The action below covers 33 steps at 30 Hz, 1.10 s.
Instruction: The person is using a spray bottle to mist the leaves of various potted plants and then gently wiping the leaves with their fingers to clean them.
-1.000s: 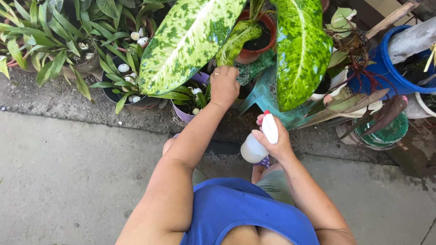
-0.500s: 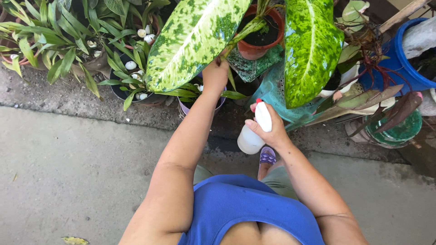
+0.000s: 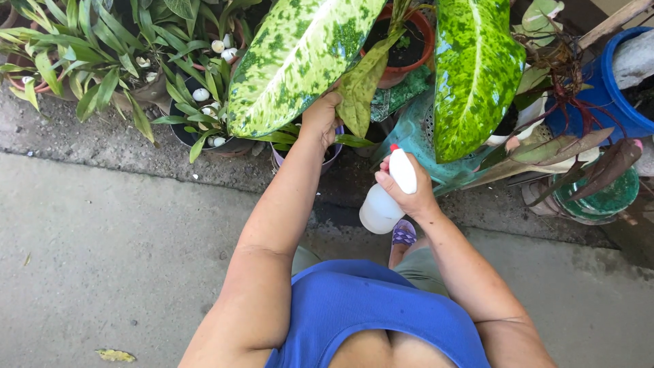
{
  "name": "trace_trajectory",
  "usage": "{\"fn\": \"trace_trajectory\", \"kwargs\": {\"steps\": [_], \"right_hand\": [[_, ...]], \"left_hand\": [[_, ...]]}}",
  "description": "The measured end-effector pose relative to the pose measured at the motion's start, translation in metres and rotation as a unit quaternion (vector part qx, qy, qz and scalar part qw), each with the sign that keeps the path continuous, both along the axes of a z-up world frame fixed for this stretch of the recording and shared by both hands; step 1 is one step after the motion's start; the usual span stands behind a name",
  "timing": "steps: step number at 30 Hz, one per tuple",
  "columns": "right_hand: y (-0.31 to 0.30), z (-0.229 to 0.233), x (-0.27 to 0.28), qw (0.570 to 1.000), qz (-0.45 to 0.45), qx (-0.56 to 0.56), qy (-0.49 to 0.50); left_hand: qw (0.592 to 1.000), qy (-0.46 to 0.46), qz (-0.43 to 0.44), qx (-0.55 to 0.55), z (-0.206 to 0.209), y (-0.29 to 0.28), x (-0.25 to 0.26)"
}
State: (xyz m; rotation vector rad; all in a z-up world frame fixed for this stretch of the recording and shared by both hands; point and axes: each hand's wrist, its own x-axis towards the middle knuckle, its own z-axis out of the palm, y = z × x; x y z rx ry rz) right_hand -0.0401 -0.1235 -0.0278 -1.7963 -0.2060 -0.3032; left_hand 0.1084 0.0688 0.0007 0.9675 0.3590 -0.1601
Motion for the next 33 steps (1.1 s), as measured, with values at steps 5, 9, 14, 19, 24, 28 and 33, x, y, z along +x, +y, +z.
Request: {"fn": "trace_trajectory", "kwargs": {"steps": [5,9,14,19,24,28,33], "right_hand": [[-0.011,-0.008,0.007,0.999,-0.037,-0.007,0.003],[-0.019,-0.002,0.016,0.999,-0.033,0.028,-0.011],[-0.020,-0.009,0.023,0.998,-0.038,0.050,-0.030],[-0.028,-0.025,0.025,0.995,-0.064,0.023,-0.067],[-0.016,0.012,0.008,0.999,0.007,-0.001,-0.038],[-0.010,0.012,-0.007,0.999,0.040,-0.017,-0.012],[-0.006,-0.006,-0.026,0.998,0.036,-0.008,0.044]], "left_hand": [[0.999,-0.030,-0.035,-0.022,-0.039,0.001,0.017],[0.999,-0.033,-0.038,-0.013,-0.038,0.002,0.015],[0.999,-0.033,-0.041,-0.005,-0.045,0.001,0.016],[0.998,-0.044,-0.043,0.003,-0.049,0.000,0.013],[0.995,-0.077,-0.048,0.033,-0.051,-0.003,0.009],[0.991,-0.105,-0.047,0.065,-0.062,-0.007,0.015],[0.983,-0.139,-0.043,0.113,-0.074,-0.009,0.014]]}}
